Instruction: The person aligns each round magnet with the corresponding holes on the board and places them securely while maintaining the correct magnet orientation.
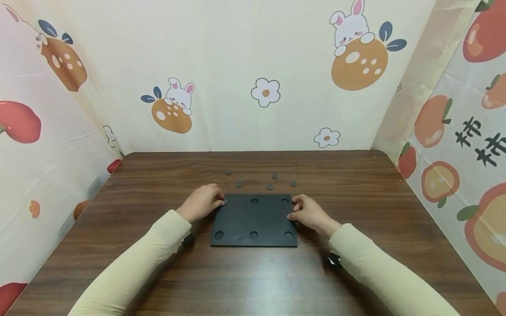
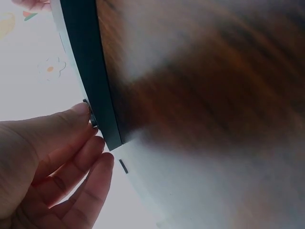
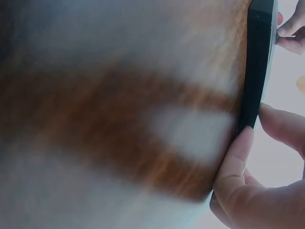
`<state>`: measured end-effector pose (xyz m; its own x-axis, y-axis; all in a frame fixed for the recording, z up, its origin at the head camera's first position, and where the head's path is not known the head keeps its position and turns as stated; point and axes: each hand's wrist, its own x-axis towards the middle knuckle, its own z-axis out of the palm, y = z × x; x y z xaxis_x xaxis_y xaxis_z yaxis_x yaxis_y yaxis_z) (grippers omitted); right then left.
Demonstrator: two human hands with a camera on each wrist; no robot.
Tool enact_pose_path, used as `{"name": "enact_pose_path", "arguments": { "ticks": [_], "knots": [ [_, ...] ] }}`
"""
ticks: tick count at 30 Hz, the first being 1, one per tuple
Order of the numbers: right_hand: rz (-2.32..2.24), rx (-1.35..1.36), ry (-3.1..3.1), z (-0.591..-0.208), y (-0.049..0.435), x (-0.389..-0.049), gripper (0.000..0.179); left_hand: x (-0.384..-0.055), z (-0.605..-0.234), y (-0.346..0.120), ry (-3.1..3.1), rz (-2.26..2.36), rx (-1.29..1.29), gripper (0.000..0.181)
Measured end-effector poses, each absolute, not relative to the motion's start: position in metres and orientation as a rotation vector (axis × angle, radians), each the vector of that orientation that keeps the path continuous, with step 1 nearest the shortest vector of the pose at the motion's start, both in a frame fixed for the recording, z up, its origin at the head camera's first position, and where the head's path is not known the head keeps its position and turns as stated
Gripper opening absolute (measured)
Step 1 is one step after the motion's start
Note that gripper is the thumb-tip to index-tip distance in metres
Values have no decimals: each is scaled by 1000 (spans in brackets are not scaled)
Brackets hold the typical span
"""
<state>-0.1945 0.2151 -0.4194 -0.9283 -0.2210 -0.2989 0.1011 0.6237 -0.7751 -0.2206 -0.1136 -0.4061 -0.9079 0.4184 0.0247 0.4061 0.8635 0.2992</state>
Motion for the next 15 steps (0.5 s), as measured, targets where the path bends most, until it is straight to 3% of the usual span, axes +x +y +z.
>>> {"name": "enact_pose_path", "arguments": {
  "ticks": [15],
  "knots": [
    [-1204, -87, 2480, -418, 214, -195, 57, -223, -408, -115, 2967, 513, 616, 11]
  ]
}}
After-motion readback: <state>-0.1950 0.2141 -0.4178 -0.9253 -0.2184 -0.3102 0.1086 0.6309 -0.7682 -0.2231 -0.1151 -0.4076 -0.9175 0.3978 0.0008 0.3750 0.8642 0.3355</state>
